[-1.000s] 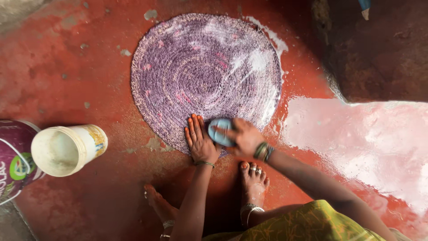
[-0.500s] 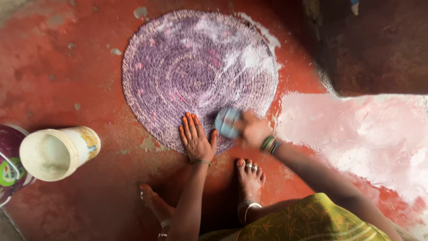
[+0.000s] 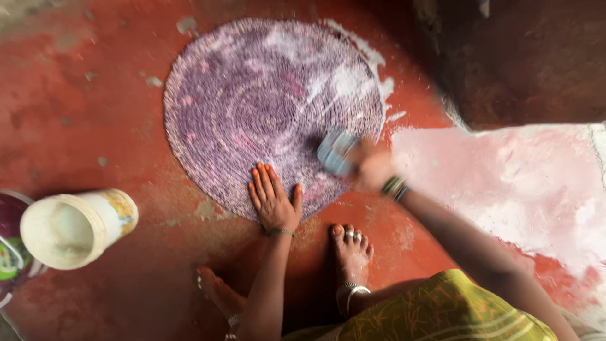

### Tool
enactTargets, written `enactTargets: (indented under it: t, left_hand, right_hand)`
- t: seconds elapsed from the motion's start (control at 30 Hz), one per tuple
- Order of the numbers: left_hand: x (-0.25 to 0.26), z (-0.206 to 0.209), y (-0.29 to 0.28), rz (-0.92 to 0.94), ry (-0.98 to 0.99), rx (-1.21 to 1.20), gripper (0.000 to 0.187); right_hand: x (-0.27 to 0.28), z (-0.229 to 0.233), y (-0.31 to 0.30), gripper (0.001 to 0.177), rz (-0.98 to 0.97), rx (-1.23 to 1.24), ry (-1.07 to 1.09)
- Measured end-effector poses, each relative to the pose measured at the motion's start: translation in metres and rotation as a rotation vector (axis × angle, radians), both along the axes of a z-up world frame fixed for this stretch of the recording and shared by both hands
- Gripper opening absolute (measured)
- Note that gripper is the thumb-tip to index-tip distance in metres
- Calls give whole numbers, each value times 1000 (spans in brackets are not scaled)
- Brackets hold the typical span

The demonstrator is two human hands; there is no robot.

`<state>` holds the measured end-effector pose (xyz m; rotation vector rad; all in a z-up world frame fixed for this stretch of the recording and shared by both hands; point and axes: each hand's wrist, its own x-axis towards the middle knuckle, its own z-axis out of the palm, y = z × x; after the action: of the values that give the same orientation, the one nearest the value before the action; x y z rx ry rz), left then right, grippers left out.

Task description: The person washes a mat on the floor, holding it in place with one hand while scrubbing soapy lather across its surface with a scrubber.

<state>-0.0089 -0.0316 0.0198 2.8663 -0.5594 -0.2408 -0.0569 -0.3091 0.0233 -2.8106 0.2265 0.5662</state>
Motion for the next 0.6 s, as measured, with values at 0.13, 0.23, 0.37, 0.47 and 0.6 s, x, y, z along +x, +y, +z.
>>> enactTargets:
  t: [0.13, 0.23, 0.37, 0.47, 0.6]
  left_hand:
    - [1, -2, 0, 0, 16, 34, 90]
    - [3, -9, 1, -5, 13, 45, 89]
    - [2, -12, 0, -5, 23, 59, 88]
    - [1, -9, 0, -4, 14, 56, 87]
    - [0, -12, 0, 9, 53, 77, 88]
  right_hand:
    - [-38, 9, 42, 85, 527, 111, -464]
    - [22, 3, -38, 89, -216, 90, 243]
    - [43, 29, -84, 87, -29, -246, -416]
    - [26, 15, -36, 89, -91, -112, -228]
    - [-38, 18, 65, 85, 279, 212, -188]
